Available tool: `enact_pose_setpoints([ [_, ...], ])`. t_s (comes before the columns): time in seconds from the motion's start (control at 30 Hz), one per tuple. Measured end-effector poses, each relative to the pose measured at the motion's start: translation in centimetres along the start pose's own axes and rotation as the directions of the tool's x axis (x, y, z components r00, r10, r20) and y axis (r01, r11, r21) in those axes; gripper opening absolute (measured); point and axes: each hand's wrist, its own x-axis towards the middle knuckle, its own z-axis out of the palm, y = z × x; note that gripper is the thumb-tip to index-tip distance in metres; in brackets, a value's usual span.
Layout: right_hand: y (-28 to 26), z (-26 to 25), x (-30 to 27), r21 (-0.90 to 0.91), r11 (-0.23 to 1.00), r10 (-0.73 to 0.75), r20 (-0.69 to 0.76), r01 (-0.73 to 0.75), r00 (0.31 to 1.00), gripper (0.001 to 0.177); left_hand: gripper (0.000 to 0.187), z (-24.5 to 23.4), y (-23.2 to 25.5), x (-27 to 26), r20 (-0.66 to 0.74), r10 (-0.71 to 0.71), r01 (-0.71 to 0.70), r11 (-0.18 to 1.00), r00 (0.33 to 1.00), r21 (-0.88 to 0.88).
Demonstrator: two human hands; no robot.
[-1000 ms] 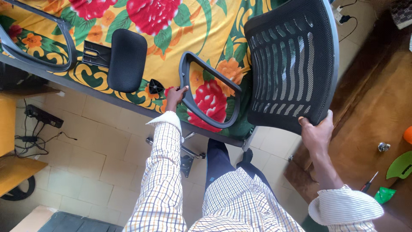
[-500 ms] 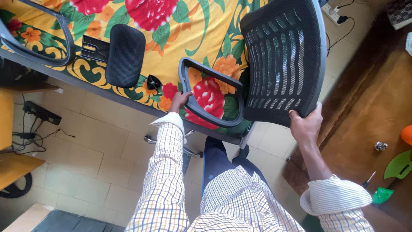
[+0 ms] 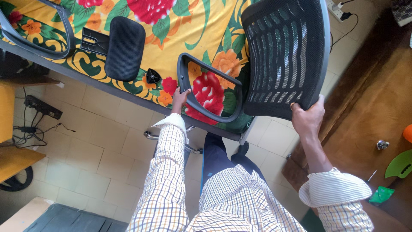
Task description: The person assembles an office chair by attaching caster wheels to the base, then connecting the base to the gas-lift mechanism and seat. They handle the chair base, wheels, gas lift, and seat components, using a screwdriver to secure parts.
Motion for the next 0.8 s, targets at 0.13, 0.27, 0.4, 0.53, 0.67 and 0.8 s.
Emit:
enact_pose_setpoints([
  [0.13,0.6,0.1,-0.1,-0.006,1.000,-0.017,-0.006,0.017,1.000,0.042,0.064,-0.3,0.0,-0.8,0.025,0.125,-0.123,0.989,0.992,-0.078],
  [0.27,1.2,0.2,-0.1,-0.028,1.000,0.002,0.031,-0.001,1.000,0.045,0.076,-0.9,0.1,-1.4,0.035,0.120,-0.108,0.966,0.992,-0.237],
  [0.4,1.4,-0.3,0.2,0.033,0.999,-0.042,0.003,0.042,0.999,0.042,0.054,-1.2,-0.2,-1.6,0.087,-0.020,0.034,0.986,0.996,-0.166],
  [0.53,1.4,-0.6,0.7,0.027,0.999,-0.047,-0.005,0.047,0.999,0.043,0.062,-1.7,-0.8,-1.8,0.209,-0.177,0.146,0.978,0.962,0.151],
  [0.67,1.7,-1.0,0.8,0.013,1.000,0.001,0.002,-0.001,1.000,0.044,0.048,-0.8,-1.7,-2.9,0.133,-0.044,0.049,0.998,0.990,-0.037],
  [0.8,1.9,-1.1,0.9,0.018,0.999,-0.035,-0.016,0.036,0.999,0.045,0.036,0.2,-2.2,-4.5,0.093,0.100,-0.096,0.994,0.991,-0.055],
])
